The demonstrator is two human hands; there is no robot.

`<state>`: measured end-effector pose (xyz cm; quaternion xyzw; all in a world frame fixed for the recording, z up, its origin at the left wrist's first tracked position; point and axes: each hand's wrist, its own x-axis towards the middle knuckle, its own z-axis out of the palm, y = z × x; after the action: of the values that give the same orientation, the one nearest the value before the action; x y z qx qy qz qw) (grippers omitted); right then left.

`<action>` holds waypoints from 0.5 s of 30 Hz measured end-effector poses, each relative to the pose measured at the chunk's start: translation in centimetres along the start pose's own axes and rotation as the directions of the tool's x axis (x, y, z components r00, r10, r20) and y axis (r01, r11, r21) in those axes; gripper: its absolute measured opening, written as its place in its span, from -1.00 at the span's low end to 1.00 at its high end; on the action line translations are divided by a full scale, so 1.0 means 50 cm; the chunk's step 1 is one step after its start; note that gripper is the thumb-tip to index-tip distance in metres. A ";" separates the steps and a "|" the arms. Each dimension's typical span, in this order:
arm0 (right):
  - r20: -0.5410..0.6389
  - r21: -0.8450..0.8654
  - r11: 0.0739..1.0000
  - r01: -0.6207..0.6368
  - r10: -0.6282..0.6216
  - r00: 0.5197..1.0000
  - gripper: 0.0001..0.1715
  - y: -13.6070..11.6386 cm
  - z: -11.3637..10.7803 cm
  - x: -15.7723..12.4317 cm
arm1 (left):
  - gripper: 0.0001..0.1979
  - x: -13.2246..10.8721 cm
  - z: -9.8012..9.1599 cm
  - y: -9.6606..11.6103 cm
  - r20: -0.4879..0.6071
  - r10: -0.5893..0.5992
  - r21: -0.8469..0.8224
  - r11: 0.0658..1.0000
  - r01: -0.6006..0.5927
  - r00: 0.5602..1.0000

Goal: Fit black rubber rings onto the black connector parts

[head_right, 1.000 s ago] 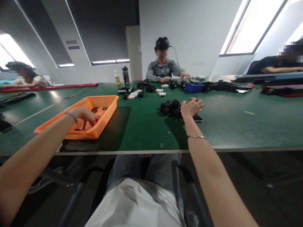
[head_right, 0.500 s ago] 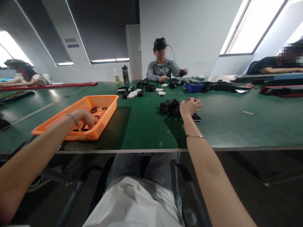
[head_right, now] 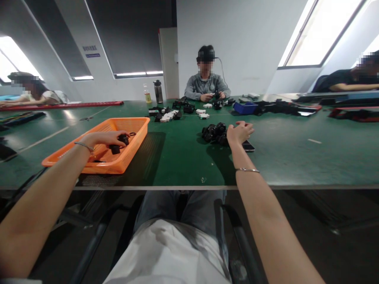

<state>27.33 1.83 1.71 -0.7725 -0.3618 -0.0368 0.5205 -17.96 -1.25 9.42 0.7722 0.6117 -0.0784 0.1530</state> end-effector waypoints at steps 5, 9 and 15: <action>-0.055 0.060 0.996 0.059 -0.055 0.997 -0.76 0.003 0.008 0.004 | -0.40 -0.002 -0.012 0.017 -0.299 0.022 -0.082 0.995 -0.048 0.954; -0.094 0.087 0.983 0.164 -0.155 0.983 -0.74 0.000 0.011 0.002 | -0.39 0.001 -0.020 0.024 -0.564 -0.001 -0.148 0.984 -0.100 0.826; -0.102 0.091 0.970 0.226 -0.217 0.971 -0.73 0.001 0.019 0.002 | -0.54 0.010 -0.014 0.004 -0.428 -0.012 -0.063 0.998 -0.016 0.904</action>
<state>27.12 2.66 1.27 -0.6972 -0.4231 -0.1113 0.5679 -17.70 -0.61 9.97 0.7658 0.6319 0.1130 0.0400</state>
